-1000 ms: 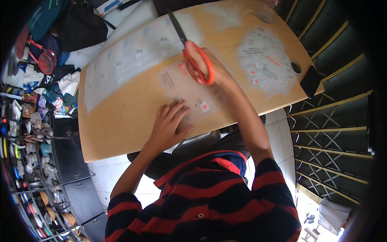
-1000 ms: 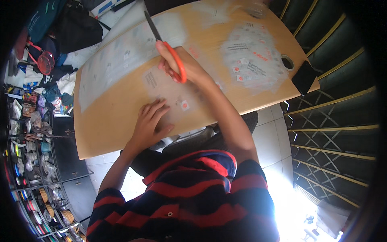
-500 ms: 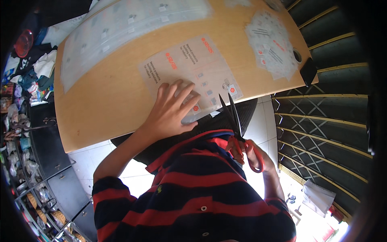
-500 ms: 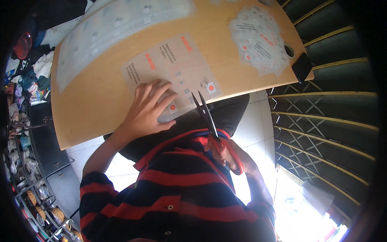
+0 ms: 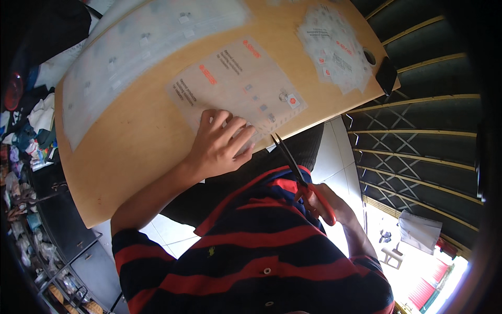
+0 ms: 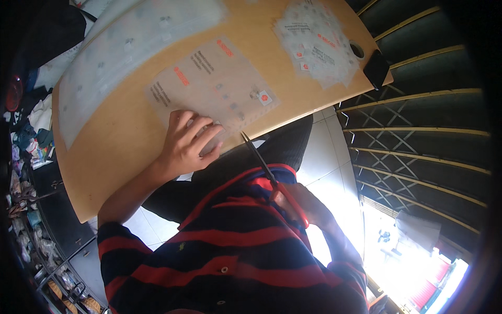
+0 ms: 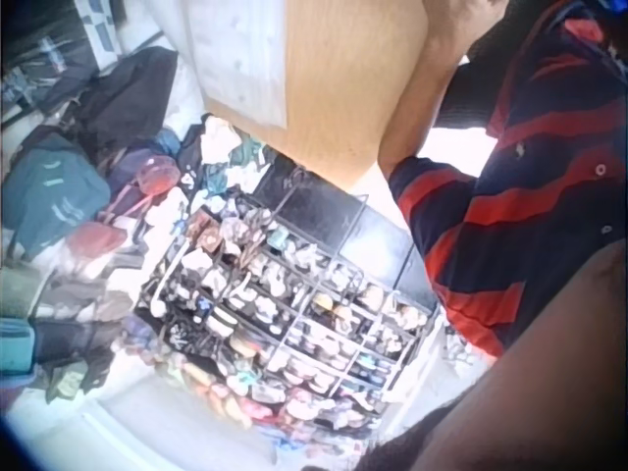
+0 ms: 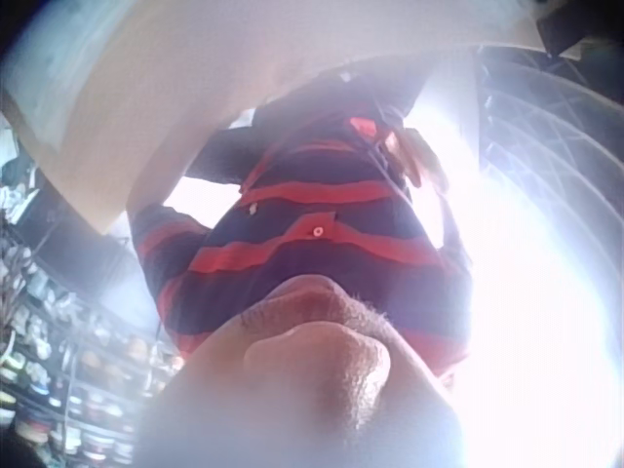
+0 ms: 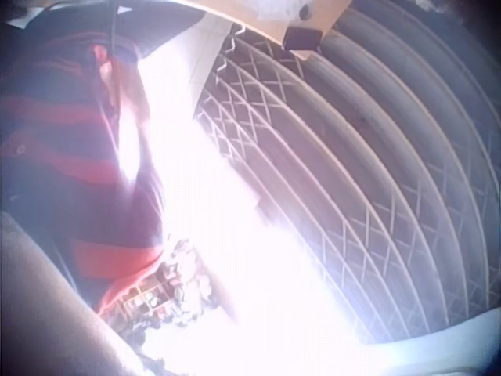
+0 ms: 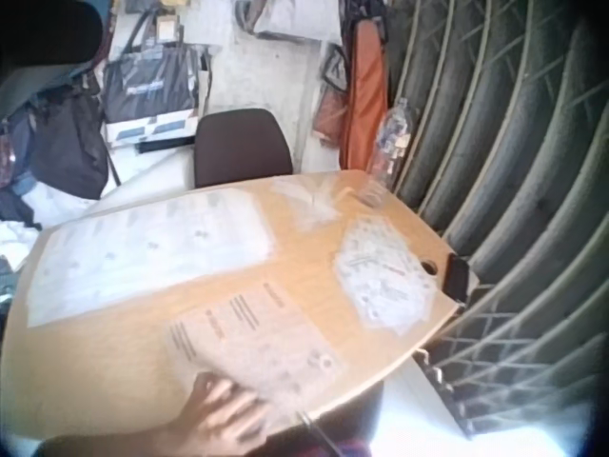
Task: The person uses red-handled scissors to cut a large sheet of translucent paper with printed text into smaller rectangular pieces. The person holds the paper steady with one hand while cutting with the other, repeatedly trimming the edges and separating sections on a wooden table.
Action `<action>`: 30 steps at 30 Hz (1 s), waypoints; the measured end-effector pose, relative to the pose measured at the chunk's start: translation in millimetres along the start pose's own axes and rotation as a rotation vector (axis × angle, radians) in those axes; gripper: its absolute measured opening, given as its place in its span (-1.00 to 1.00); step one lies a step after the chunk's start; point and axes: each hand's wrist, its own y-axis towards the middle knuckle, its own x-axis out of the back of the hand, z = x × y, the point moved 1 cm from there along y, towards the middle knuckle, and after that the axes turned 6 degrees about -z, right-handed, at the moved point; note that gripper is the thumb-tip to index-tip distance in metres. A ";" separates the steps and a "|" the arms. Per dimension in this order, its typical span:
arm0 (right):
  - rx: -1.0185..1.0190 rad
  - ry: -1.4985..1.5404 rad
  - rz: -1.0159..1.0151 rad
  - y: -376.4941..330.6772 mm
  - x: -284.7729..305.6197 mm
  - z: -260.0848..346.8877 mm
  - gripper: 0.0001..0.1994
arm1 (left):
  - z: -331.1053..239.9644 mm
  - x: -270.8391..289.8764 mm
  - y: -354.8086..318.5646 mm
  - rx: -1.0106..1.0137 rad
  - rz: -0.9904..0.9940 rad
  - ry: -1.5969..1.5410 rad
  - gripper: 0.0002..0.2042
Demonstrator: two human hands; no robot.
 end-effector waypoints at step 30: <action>-0.039 0.022 -0.124 24.0 -17.6 39.0 -0.25 | 1.8 -1.6 -13.4 -0.123 0.014 -0.158 -0.73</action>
